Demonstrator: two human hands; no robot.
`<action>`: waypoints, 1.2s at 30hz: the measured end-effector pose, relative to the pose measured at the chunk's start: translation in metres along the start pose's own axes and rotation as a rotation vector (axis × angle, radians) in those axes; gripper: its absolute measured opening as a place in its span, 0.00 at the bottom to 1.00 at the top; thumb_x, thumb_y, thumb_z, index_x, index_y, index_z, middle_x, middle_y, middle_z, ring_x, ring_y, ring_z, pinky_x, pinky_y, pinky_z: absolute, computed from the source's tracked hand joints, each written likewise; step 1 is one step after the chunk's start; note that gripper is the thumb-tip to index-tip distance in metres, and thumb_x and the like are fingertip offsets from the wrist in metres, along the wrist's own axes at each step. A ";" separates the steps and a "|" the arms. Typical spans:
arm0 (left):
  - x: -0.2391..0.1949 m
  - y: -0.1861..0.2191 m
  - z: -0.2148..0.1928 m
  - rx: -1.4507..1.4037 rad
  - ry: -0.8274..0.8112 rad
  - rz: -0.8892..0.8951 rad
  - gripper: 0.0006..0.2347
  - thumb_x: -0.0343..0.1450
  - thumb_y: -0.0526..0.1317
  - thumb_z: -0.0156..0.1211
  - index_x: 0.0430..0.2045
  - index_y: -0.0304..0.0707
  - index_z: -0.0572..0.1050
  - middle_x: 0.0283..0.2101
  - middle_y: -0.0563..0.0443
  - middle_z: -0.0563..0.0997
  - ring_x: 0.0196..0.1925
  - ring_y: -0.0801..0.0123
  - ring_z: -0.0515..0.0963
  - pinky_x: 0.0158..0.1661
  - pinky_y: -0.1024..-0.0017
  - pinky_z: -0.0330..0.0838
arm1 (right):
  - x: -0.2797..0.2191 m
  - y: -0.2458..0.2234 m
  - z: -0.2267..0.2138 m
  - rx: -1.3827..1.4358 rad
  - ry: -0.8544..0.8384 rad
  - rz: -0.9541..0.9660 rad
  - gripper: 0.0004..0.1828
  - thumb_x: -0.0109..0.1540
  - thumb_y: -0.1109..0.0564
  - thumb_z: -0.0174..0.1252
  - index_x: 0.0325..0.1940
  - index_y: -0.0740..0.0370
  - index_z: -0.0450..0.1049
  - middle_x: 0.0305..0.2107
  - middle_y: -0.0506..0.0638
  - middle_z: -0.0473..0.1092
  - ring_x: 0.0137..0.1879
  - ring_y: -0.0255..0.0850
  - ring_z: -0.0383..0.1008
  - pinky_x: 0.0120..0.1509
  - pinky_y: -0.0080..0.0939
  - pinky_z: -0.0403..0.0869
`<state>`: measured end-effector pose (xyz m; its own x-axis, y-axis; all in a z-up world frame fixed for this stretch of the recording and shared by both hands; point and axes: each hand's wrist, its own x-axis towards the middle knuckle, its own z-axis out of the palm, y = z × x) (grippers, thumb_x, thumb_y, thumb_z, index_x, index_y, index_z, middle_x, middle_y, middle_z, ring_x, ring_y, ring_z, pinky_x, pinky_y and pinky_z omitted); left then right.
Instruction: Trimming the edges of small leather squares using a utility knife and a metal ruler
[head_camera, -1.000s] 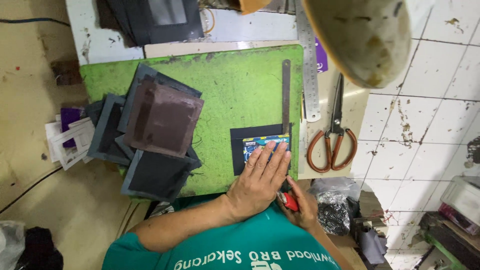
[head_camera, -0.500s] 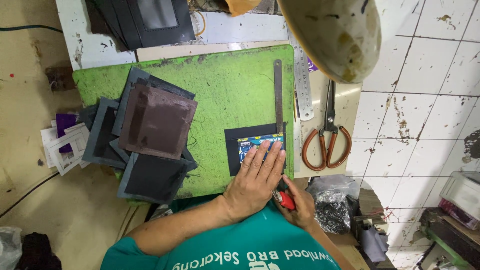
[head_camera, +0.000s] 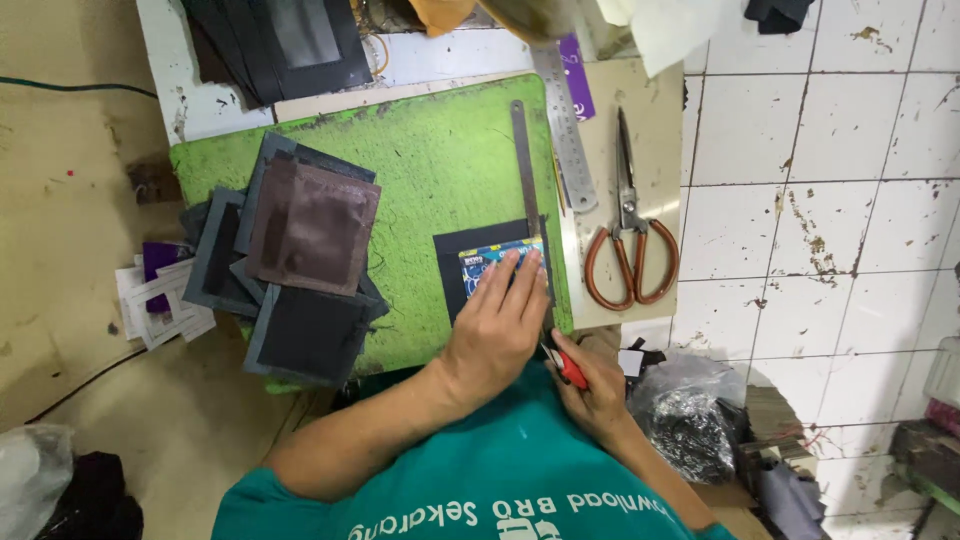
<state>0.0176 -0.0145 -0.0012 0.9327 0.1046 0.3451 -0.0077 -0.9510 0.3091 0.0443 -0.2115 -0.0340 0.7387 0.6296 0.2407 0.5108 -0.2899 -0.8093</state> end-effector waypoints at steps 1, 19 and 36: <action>0.004 -0.001 -0.004 0.005 0.003 0.009 0.12 0.73 0.35 0.62 0.48 0.26 0.79 0.56 0.29 0.80 0.60 0.39 0.80 0.57 0.48 0.74 | -0.007 0.005 0.002 0.002 0.010 -0.004 0.23 0.56 0.64 0.69 0.56 0.69 0.80 0.40 0.60 0.81 0.40 0.57 0.83 0.40 0.49 0.78; 0.029 -0.006 -0.024 0.116 -0.168 -0.010 0.28 0.57 0.48 0.77 0.47 0.28 0.78 0.63 0.33 0.74 0.50 0.60 0.79 0.33 0.73 0.83 | 0.003 -0.013 -0.003 0.088 -0.005 0.106 0.22 0.59 0.62 0.68 0.58 0.60 0.80 0.44 0.59 0.81 0.45 0.59 0.82 0.43 0.51 0.77; 0.029 -0.012 -0.004 0.165 -0.404 0.063 0.27 0.63 0.51 0.76 0.50 0.29 0.78 0.61 0.26 0.74 0.50 0.57 0.78 0.61 0.56 0.72 | 0.065 -0.084 -0.041 -0.139 -0.056 0.194 0.31 0.65 0.68 0.57 0.73 0.68 0.63 0.51 0.73 0.74 0.47 0.73 0.77 0.40 0.62 0.76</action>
<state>0.0438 0.0010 0.0085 0.9986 -0.0458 -0.0258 -0.0417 -0.9891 0.1415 0.0673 -0.1763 0.0715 0.8055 0.5901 0.0549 0.4202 -0.5034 -0.7550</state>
